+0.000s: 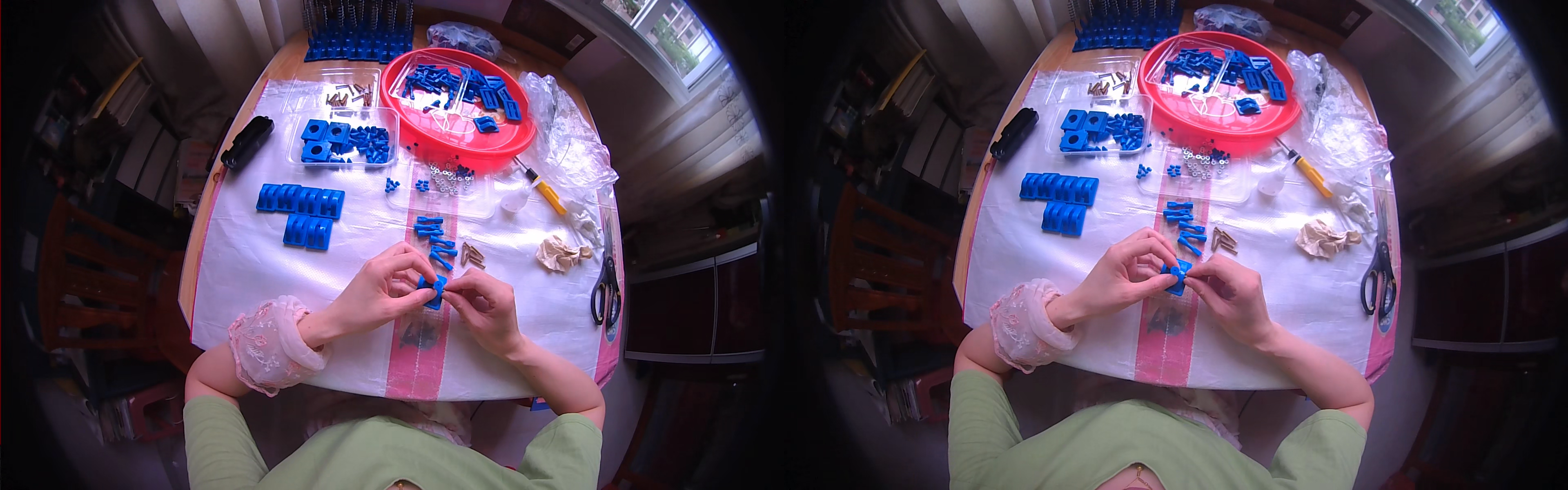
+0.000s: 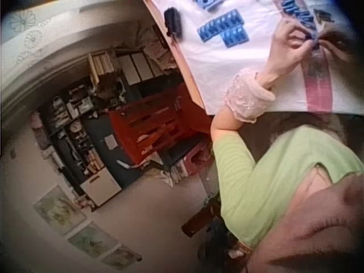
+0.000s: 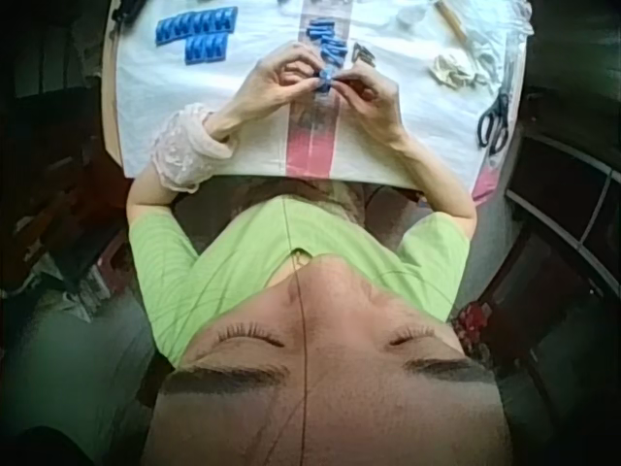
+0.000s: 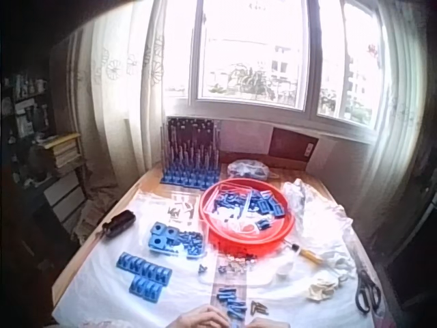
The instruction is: Assembling blue plastic components and securing them using a manual screwdriver.
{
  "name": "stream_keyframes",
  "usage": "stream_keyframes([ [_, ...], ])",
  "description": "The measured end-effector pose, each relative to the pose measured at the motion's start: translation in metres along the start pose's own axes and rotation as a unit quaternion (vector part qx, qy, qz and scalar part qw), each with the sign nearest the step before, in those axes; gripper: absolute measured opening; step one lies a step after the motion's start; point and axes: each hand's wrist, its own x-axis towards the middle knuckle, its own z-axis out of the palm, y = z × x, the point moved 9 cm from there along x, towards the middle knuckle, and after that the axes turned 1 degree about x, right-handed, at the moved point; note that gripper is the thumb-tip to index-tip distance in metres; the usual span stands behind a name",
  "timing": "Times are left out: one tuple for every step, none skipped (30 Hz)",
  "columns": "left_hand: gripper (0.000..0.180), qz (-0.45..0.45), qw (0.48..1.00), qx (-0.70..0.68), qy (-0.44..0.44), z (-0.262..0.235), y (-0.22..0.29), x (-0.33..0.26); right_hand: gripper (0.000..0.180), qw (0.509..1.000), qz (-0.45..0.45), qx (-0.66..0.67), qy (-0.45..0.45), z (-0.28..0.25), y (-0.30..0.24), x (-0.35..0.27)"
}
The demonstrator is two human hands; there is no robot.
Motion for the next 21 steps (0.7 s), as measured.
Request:
stream_keyframes([
  [0.019, 0.000, 1.000, 0.001, 0.001, -0.0001, 0.0004, 0.0001, 0.014, 1.000, -0.001, -0.004, 0.000, -0.0003, 0.0001, 0.0000],
  [0.019, 0.001, 1.000, 0.001, 0.002, -0.0001, 0.0006, 0.0001, 0.014, 1.000, -0.003, -0.007, 0.001, -0.0006, 0.0005, -0.0002],
  [0.020, 0.001, 1.000, 0.002, 0.003, -0.0001, 0.0007, 0.0001, 0.014, 1.000, -0.004, -0.011, 0.001, -0.0008, 0.0008, -0.0005],
  [0.020, 0.001, 1.000, 0.000, 0.002, 0.0000, 0.0004, 0.0003, 0.014, 1.000, -0.003, -0.012, 0.002, -0.0012, 0.0014, -0.0005],
  [0.020, 0.002, 1.000, -0.002, 0.001, -0.0001, -0.0005, 0.0005, 0.014, 1.000, -0.002, -0.012, 0.002, -0.0014, 0.0020, -0.0005],
  [0.020, 0.002, 1.000, -0.004, 0.000, -0.0002, -0.0010, 0.0006, 0.014, 1.000, -0.001, -0.013, 0.003, -0.0015, 0.0024, -0.0006],
  [0.020, 0.003, 1.000, -0.004, -0.001, -0.0002, -0.0009, 0.0006, 0.014, 1.000, 0.005, -0.012, 0.005, -0.0017, 0.0032, -0.0008],
  [0.020, 0.004, 1.000, -0.004, -0.002, -0.0003, -0.0008, 0.0006, 0.014, 1.000, 0.012, -0.011, 0.007, -0.0015, 0.0035, -0.0010],
  [0.020, 0.006, 1.000, -0.005, -0.003, -0.0001, -0.0007, 0.0008, 0.014, 1.000, 0.018, -0.010, 0.009, -0.0016, 0.0042, -0.0013],
  [0.020, 0.004, 1.000, -0.007, -0.004, 0.0004, -0.0004, 0.0007, 0.014, 1.000, 0.011, -0.010, 0.006, -0.0012, 0.0035, -0.0015],
  [0.020, 0.002, 1.000, -0.009, -0.006, 0.0010, 0.0007, 0.0006, 0.013, 1.000, 0.003, -0.010, 0.003, -0.0007, 0.0028, -0.0017],
  [0.020, 0.000, 1.000, -0.012, -0.007, 0.0015, 0.0009, 0.0005, 0.013, 1.000, -0.005, -0.010, 0.000, -0.0002, 0.0020, -0.0018],
  [0.020, 0.000, 1.000, -0.011, -0.008, 0.0015, 0.0007, 0.0003, 0.013, 1.000, -0.005, -0.007, -0.001, 0.0001, 0.0021, -0.0017],
  [0.020, 0.001, 1.000, -0.010, -0.008, 0.0016, 0.0004, 0.0002, 0.013, 1.000, -0.006, -0.004, -0.002, 0.0005, 0.0022, -0.0016],
  [0.020, 0.001, 1.000, -0.010, -0.008, 0.0017, 0.0002, -0.0001, 0.013, 1.000, -0.007, -0.001, -0.002, 0.0010, 0.0022, -0.0016],
  [0.020, 0.001, 1.000, -0.012, -0.008, 0.0018, 0.0001, 0.0001, 0.012, 1.000, -0.006, 0.004, -0.002, 0.0009, 0.0034, -0.0019],
  [0.020, 0.001, 1.000, -0.014, -0.009, 0.0019, 0.0000, 0.0002, 0.012, 1.000, -0.005, 0.009, -0.001, 0.0011, 0.0055, -0.0024],
  [0.020, 0.001, 1.000, -0.016, -0.009, 0.0020, 0.0000, 0.0003, 0.012, 1.000, -0.004, 0.014, 0.000, 0.0012, 0.0073, -0.0028],
  [0.020, 0.000, 1.000, -0.019, -0.007, 0.0017, -0.0002, 0.0004, 0.012, 1.000, -0.004, 0.010, -0.001, 0.0013, 0.0083, -0.0028],
  [0.020, -0.001, 1.000, -0.022, -0.006, 0.0014, -0.0005, 0.0007, 0.012, 1.000, -0.004, 0.006, -0.002, 0.0013, 0.0092, -0.0028],
  [0.020, -0.002, 1.000, -0.025, -0.005, 0.0011, -0.0007, 0.0009, 0.012, 1.000, -0.005, 0.002, -0.004, 0.0013, 0.0095, -0.0027],
])
